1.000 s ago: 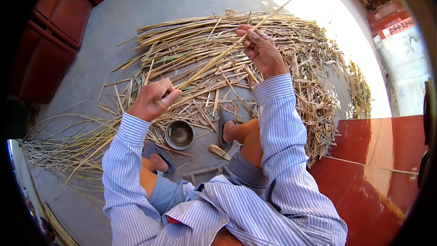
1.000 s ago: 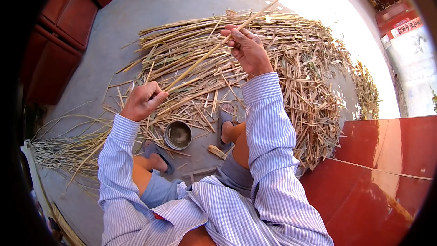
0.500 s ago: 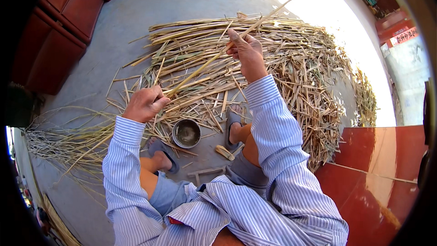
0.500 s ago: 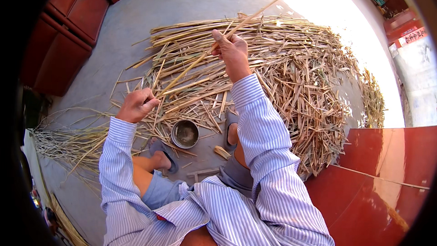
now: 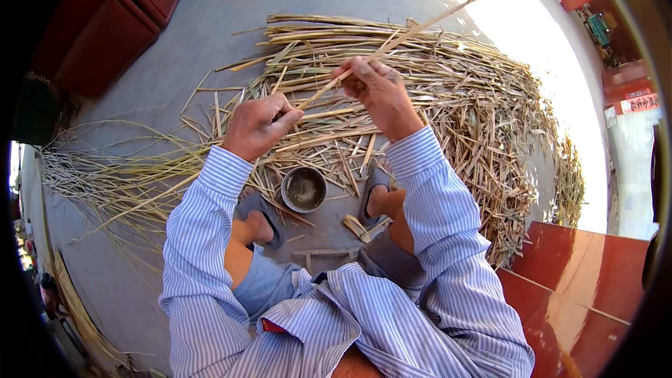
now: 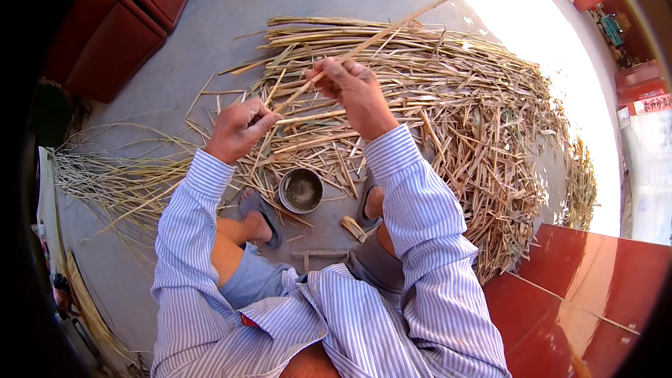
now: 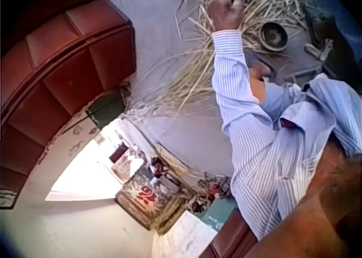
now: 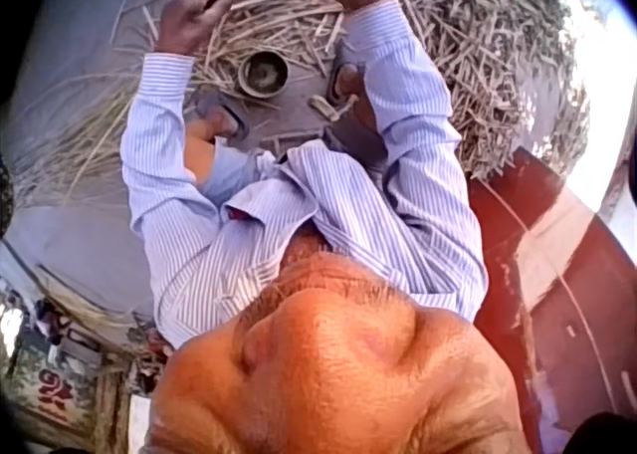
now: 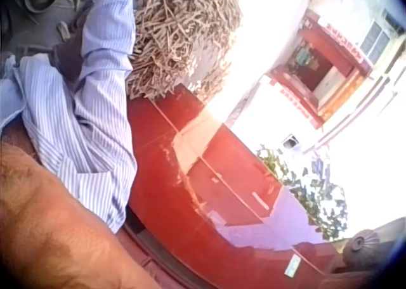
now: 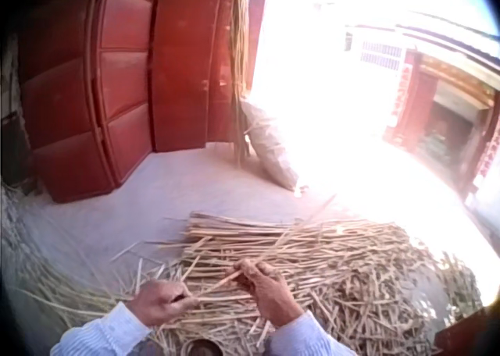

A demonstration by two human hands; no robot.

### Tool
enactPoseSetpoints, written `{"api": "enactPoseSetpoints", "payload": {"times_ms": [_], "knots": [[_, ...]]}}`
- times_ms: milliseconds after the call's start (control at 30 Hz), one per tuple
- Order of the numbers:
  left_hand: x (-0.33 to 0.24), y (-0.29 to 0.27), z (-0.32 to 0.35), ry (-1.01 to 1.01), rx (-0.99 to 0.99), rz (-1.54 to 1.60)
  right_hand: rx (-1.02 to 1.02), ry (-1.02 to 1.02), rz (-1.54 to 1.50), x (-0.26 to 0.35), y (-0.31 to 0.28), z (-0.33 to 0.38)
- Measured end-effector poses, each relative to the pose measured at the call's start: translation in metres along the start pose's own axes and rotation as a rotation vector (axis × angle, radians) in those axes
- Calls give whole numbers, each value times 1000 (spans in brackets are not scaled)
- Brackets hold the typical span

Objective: The person sits on the floor and repeatedly picks up dried plant stalks, strips off outer layers by hand, and places the processed stalks aside. The person handles the stalks one at a time, separating usable pieces from waste.

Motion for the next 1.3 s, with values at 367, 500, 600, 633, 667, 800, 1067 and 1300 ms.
{"api": "enactPoseSetpoints", "payload": {"times_ms": [367,500,600,633,667,800,1067,1300], "knots": [[8,-5,30,37,169,58,-334,-281,-351,80,-182,-14],[19,-5,31,-19,201,55,-99,-75,-263,56,-110,-16],[26,-6,33,-40,191,56,-75,-85,-80,48,-75,-9],[27,-8,32,-47,178,55,-102,-104,-17,51,-77,-10],[30,-13,34,-63,163,47,-119,-119,39,50,-73,-14],[21,-4,28,159,67,61,-421,-198,205,54,-108,-11],[48,-38,32,51,128,-302,-432,-73,15,22,-155,-31],[65,-67,35,11,-135,-523,-292,149,-119,-41,-128,-39]]}}
Point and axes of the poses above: each hand's wrist, its own z-axis away from the middle knuckle, its own y-axis out of the palm, x = y × z, the point moved 10 cm from there along -z, towards the middle knuckle, and after that the axes turned 5 degrees about -z, right-handed, at the moved point
